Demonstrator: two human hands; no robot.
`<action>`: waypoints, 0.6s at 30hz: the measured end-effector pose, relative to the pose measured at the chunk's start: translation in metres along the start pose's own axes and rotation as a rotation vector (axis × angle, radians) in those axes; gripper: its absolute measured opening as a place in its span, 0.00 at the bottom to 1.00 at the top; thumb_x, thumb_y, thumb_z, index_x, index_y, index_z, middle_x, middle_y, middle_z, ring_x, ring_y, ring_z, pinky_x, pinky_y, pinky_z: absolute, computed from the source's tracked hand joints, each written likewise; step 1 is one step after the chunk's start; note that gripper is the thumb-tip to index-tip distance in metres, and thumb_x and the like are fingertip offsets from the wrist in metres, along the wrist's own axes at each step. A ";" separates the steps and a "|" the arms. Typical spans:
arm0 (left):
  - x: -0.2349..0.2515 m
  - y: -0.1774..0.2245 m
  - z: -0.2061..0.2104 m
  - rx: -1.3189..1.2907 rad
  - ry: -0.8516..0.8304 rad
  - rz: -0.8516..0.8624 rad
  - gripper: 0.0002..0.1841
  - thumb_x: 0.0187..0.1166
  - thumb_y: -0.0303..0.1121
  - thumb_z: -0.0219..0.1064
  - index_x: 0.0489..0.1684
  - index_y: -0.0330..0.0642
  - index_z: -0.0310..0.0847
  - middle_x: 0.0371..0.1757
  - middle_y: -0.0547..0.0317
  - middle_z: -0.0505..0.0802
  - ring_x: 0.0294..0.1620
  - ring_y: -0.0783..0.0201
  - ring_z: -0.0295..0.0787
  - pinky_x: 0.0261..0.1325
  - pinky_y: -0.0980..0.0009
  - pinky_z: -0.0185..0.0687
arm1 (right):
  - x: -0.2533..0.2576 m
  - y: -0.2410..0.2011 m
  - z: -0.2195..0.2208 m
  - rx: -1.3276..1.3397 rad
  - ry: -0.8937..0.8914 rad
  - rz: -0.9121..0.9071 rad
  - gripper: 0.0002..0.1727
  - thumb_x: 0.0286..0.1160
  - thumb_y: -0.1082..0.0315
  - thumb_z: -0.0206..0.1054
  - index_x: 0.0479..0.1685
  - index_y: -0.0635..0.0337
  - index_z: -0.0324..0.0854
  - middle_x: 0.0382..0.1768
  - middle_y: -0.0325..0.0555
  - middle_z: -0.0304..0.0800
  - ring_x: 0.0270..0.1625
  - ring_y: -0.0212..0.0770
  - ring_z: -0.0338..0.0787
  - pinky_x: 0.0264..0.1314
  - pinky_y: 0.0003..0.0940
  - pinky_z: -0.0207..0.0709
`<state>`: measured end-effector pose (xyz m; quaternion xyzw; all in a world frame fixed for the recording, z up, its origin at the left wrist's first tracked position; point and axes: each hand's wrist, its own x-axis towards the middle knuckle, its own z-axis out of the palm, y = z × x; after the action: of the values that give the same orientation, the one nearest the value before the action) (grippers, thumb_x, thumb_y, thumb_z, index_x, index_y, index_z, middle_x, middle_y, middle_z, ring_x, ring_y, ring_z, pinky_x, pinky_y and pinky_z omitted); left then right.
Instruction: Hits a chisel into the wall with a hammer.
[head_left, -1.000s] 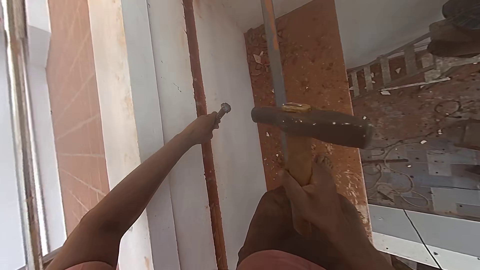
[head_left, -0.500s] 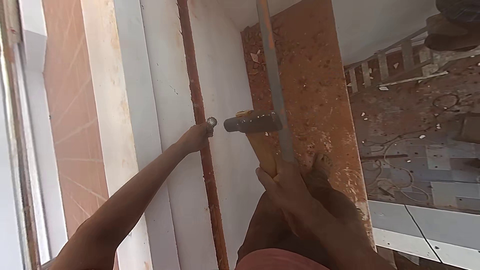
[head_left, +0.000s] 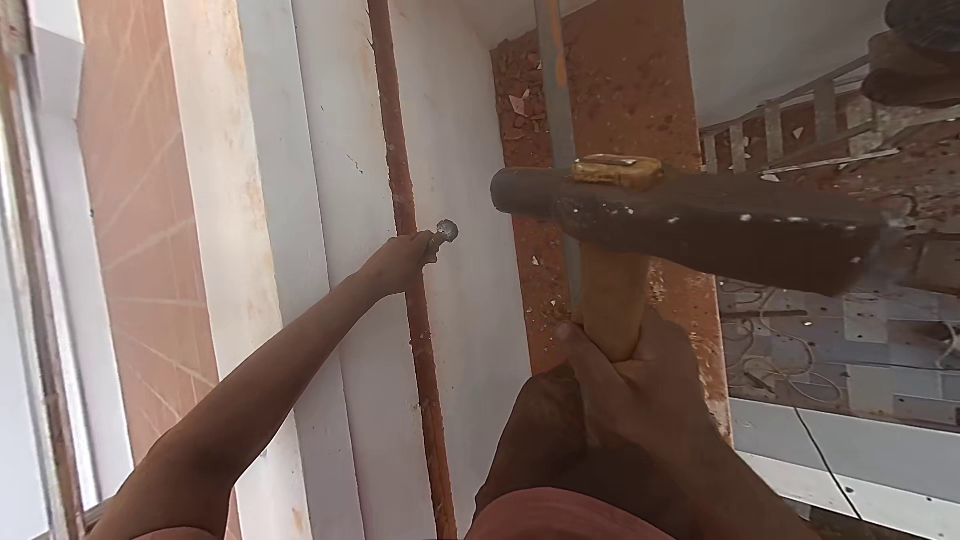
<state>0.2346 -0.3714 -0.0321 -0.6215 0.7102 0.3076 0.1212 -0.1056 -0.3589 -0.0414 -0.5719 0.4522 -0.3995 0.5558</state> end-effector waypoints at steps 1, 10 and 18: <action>-0.001 0.000 0.000 0.002 0.013 0.010 0.06 0.82 0.24 0.64 0.48 0.28 0.80 0.39 0.41 0.90 0.39 0.46 0.91 0.47 0.49 0.87 | 0.000 -0.004 0.000 0.066 0.028 -0.027 0.10 0.74 0.54 0.66 0.35 0.50 0.78 0.18 0.23 0.77 0.18 0.14 0.77 0.16 0.14 0.73; 0.007 -0.011 0.005 -0.043 -0.101 -0.153 0.07 0.85 0.23 0.61 0.50 0.26 0.79 0.39 0.39 0.90 0.42 0.44 0.92 0.52 0.45 0.85 | 0.011 0.033 0.024 -0.194 -0.567 0.452 0.04 0.78 0.68 0.67 0.44 0.57 0.78 0.18 0.41 0.76 0.20 0.39 0.79 0.24 0.39 0.73; -0.002 0.025 -0.010 0.000 -0.086 -0.072 0.05 0.84 0.24 0.63 0.46 0.29 0.78 0.34 0.44 0.87 0.36 0.50 0.89 0.45 0.52 0.85 | -0.038 0.053 -0.020 -0.189 -0.241 0.392 0.14 0.64 0.55 0.64 0.37 0.56 0.81 0.15 0.29 0.73 0.16 0.25 0.74 0.19 0.27 0.69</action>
<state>0.2127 -0.3750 -0.0160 -0.6330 0.6814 0.3296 0.1625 -0.1390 -0.3262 -0.0912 -0.5662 0.5204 -0.1687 0.6166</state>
